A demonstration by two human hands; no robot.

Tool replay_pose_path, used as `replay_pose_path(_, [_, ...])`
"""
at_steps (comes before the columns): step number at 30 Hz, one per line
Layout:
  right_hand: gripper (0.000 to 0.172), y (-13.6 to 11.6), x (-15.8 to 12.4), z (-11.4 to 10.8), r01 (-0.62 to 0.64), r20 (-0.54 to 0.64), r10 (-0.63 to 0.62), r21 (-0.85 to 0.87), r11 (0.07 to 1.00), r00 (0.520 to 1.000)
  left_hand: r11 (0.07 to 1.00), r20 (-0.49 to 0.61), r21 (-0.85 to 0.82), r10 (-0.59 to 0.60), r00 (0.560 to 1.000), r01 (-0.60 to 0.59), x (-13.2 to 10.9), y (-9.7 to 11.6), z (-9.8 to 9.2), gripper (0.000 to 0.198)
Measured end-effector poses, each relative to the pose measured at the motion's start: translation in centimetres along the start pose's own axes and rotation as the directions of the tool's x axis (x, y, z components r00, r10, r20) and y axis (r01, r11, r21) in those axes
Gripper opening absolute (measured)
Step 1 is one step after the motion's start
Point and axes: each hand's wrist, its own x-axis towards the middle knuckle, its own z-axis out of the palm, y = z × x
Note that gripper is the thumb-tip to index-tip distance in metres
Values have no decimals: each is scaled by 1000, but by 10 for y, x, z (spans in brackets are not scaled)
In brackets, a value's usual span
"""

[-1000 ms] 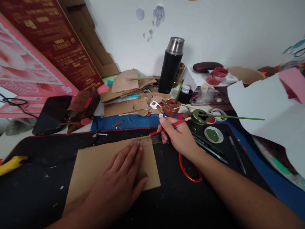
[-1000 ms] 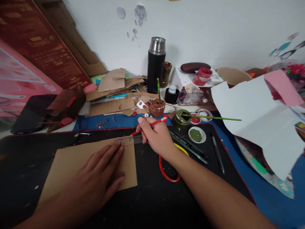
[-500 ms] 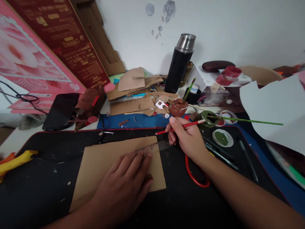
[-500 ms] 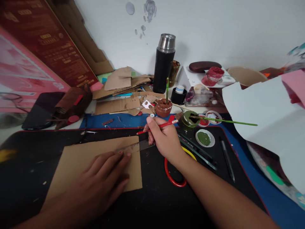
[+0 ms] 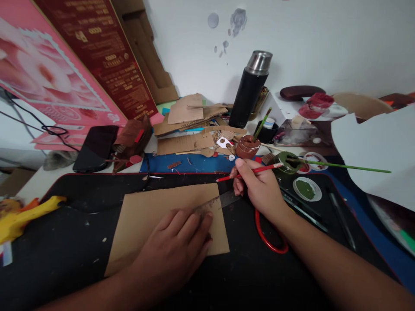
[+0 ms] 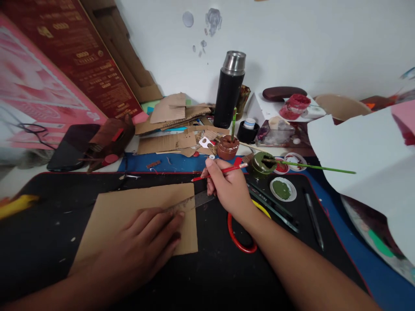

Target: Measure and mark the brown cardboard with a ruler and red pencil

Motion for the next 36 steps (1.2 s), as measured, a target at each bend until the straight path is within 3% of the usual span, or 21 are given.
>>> replay_pose_path(5, [53,-1,0,0,7,-8,-7,-14,1000,1000,1000,-13,-16,13,1000,-13,0,3,0,32])
replay_pose_path(12, [55,-4,-3,2,32,-35,-35,-69,997,999,999,45,34,-43,998,41,-1,6,6,45])
replay_pose_path(21, [55,-5,-3,0,53,-32,-57,-111,992,998,997,56,28,67,996,-69,-4,6,-3,31])
replay_pose_path(29, [57,-3,-3,-1,56,-33,-60,-115,992,998,998,40,31,61,997,-63,-3,9,5,40])
replay_pose_path(36, [56,-1,-3,-1,71,-30,-75,-126,990,997,998,49,43,50,998,-52,-2,11,5,37])
